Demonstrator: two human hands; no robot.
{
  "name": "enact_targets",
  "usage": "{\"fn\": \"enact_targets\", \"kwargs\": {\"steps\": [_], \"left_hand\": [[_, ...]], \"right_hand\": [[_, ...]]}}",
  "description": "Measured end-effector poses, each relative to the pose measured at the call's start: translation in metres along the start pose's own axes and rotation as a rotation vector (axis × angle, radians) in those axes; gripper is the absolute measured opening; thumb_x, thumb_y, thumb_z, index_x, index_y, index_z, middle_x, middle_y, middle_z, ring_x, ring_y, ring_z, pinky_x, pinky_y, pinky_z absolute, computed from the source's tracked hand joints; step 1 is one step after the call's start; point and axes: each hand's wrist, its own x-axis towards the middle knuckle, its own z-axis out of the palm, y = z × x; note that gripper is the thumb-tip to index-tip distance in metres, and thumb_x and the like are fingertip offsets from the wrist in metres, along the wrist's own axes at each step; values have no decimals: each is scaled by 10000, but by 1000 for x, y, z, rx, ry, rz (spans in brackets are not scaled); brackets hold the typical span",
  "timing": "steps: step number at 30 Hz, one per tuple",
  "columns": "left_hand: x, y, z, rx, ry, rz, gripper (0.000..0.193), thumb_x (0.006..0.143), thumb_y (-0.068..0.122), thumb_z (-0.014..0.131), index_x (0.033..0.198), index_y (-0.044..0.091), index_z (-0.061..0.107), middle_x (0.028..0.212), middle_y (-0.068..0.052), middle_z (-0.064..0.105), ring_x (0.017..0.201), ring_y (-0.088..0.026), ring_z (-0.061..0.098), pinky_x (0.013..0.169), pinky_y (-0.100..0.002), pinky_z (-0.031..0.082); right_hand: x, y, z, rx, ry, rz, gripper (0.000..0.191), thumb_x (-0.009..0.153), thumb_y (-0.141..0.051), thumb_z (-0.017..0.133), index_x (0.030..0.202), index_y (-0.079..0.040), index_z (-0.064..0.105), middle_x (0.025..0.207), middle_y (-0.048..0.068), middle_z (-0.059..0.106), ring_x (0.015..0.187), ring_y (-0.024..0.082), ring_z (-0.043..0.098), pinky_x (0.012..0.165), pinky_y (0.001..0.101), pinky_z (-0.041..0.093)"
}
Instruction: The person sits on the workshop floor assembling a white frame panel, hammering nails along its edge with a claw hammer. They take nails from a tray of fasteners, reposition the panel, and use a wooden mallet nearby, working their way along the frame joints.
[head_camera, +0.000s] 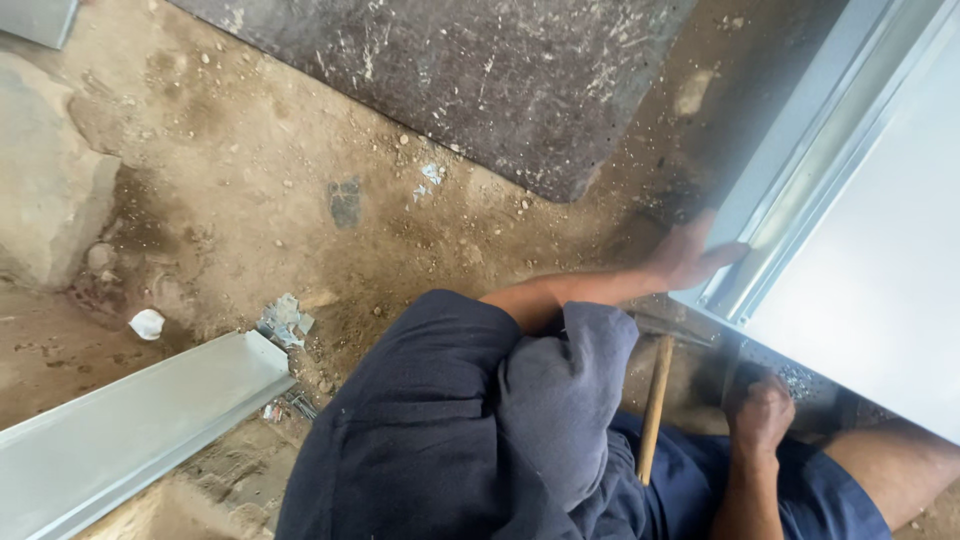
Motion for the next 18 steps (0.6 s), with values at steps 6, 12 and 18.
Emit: {"fn": "enact_targets", "kwargs": {"steps": [6,12,18], "left_hand": [[2,9,-7,-30,-102,-44,804,879,657,566,1251,-54,514,1142,-291,689,1015,-418,737,838,-485,600],[0,12,-10,45,-74,16,828,916,685,544,1269,-63,511,1183,-329,670,1058,-455,708,878,-515,580],[-5,15,-11,53,-38,-9,919,892,652,552,1440,-68,390,1220,-339,626,1098,-437,680,962,-515,554]], "right_hand": [[8,-21,-12,23,168,-28,177,1005,-127,705,935,35,705,967,230,673,916,412,652,852,488,521],[3,-13,-7,36,224,43,95,938,-6,639,876,55,678,975,234,646,869,379,645,802,441,514],[-2,-8,-2,131,363,111,137,1031,-3,612,919,75,618,902,218,659,778,367,650,754,432,511]]}}
